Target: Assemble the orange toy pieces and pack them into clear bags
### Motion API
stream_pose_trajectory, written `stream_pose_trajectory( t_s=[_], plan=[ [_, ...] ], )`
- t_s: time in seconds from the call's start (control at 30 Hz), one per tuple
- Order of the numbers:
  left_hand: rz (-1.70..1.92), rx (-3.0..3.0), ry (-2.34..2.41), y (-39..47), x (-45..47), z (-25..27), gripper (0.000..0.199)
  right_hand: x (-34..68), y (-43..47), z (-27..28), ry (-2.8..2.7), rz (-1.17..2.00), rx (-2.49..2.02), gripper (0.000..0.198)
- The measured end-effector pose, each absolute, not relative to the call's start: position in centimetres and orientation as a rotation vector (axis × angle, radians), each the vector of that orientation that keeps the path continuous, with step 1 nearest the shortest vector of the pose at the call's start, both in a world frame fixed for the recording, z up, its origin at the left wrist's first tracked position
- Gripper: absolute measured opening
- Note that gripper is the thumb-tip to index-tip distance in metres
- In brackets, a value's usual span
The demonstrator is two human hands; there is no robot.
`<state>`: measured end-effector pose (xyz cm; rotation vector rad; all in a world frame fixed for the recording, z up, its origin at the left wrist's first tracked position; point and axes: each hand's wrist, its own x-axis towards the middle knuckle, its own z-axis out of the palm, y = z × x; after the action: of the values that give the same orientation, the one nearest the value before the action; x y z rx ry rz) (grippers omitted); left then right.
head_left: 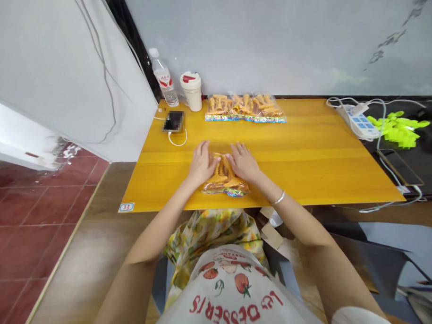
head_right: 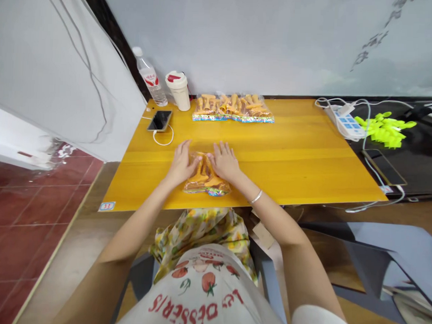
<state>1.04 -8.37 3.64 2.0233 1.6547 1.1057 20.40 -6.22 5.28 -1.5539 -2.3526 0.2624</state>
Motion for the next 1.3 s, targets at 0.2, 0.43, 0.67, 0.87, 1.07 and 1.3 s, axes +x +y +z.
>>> stream_pose_trajectory(
  t_s=[0.2,0.43,0.67,0.87,1.07,1.3],
  plan=[
    [0.89,2.161,1.601,-9.1,3.8,1.8,0.051,19.9,-6.2,2.6,-2.44,0.48,-1.506,0.062],
    [0.888,2.088,1.625,-8.9,4.1,0.4,0.054,20.2,-5.3,2.2,-2.407,0.539,-1.531,0.059],
    [1.445,1.744,1.754,-8.5,0.3,0.2,0.059,19.1,-10.6,6.7,-2.31,0.175,-1.445,0.062],
    [1.576,1.613,1.877,-9.4,-2.1,0.8,0.06,16.0,-14.1,5.6,-2.549,0.115,-1.462,0.054],
    [1.587,1.681,1.844,-9.7,-2.4,-0.1,0.052,22.1,-11.7,5.4,-2.484,0.025,-1.656,0.052],
    [0.953,2.16,1.905,-11.3,0.7,0.4,0.05,35.9,-4.9,6.4,-2.413,-0.047,-2.04,0.051]
  ],
)
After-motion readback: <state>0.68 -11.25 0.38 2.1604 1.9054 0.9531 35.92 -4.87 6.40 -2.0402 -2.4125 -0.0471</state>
